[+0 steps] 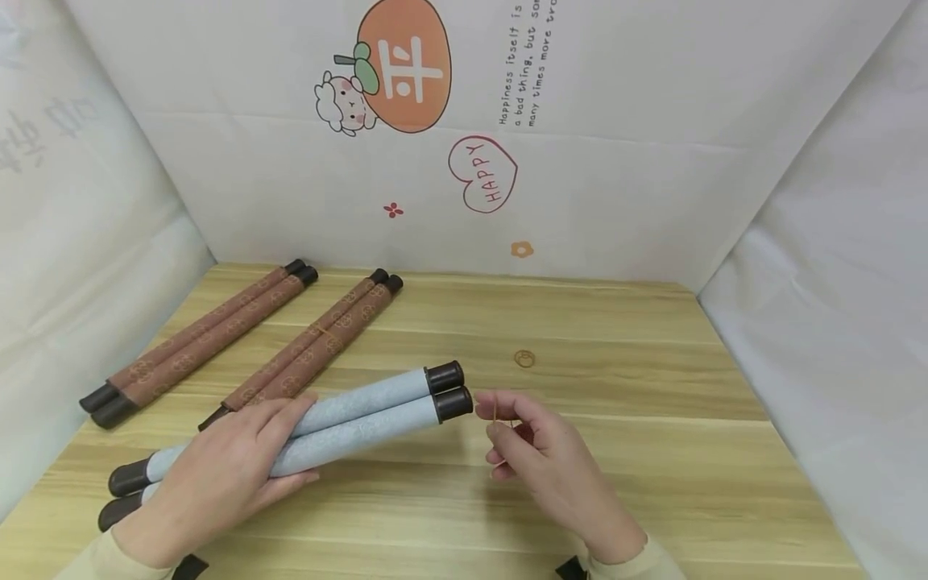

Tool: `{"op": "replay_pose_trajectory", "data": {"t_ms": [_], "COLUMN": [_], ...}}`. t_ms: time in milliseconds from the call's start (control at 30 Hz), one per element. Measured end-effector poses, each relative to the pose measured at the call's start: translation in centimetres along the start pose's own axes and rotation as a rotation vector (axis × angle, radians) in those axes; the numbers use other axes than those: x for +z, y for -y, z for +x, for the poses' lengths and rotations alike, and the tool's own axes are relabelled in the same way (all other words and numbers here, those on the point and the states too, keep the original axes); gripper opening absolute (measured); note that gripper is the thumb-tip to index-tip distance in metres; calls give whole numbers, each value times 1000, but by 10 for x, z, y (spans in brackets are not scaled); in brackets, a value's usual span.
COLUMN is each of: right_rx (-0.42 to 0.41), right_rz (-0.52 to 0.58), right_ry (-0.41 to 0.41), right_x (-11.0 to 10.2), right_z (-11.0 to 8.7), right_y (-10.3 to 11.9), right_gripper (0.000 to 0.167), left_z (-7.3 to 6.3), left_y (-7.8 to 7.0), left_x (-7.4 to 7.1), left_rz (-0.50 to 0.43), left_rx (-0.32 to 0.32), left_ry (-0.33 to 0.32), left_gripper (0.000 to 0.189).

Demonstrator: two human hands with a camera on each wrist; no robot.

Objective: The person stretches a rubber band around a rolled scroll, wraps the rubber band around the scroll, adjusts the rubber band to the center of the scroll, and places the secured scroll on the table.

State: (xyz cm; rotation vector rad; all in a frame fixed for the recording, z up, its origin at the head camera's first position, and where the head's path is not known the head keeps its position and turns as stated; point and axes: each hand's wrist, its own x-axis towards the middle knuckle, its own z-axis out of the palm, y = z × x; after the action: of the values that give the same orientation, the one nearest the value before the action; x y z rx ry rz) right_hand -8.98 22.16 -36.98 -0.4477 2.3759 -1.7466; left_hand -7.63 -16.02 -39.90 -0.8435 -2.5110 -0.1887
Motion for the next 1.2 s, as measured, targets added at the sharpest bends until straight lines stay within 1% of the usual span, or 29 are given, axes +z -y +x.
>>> {"op": "replay_pose_trajectory", "data": {"t_ms": [100, 200, 333, 400, 500, 667, 800, 900, 1000, 1133, 1200], "right_rx": [-10, 16, 71, 63, 31, -16, -107, -159, -167, -162, -151], "right_rz": [-14, -53, -124, -142, -174, -192, -246, -315, -357, -392, -391], "right_ry": [-9, -21, -4, 26, 70, 126, 153, 154, 160, 166, 169], "right_x": [-1, -2, -5, -6, -5, -2, 1, 2, 4, 6, 6], "right_z": [1, 2, 4, 5, 6, 8, 9, 9, 9, 7, 7], "right_y": [-1, -2, -3, -5, -6, -4, -2, 0, 2, 3, 3], "right_gripper": [34, 44, 58, 66, 77, 90, 91, 89, 87, 85, 84], "left_z": [0, 0, -1, -2, -2, 0, 1, 2, 3, 5, 5], "left_y": [-3, -5, -7, -8, -10, -13, -16, -17, -19, -20, -21], "left_x": [0, -1, -1, -1, -1, -3, -4, -5, -5, -5, -4], "left_rz": [-9, -14, -20, -26, -34, -49, -70, -83, -87, -92, -94], "left_rx": [12, 22, 45, 57, 77, 113, 133, 144, 158, 170, 173], "left_ry": [6, 17, 21, 21, 20, 7, -1, 0, 1, -1, -8], "left_gripper": [92, 91, 90, 90, 90, 89, 78, 75, 79, 91, 85]}}
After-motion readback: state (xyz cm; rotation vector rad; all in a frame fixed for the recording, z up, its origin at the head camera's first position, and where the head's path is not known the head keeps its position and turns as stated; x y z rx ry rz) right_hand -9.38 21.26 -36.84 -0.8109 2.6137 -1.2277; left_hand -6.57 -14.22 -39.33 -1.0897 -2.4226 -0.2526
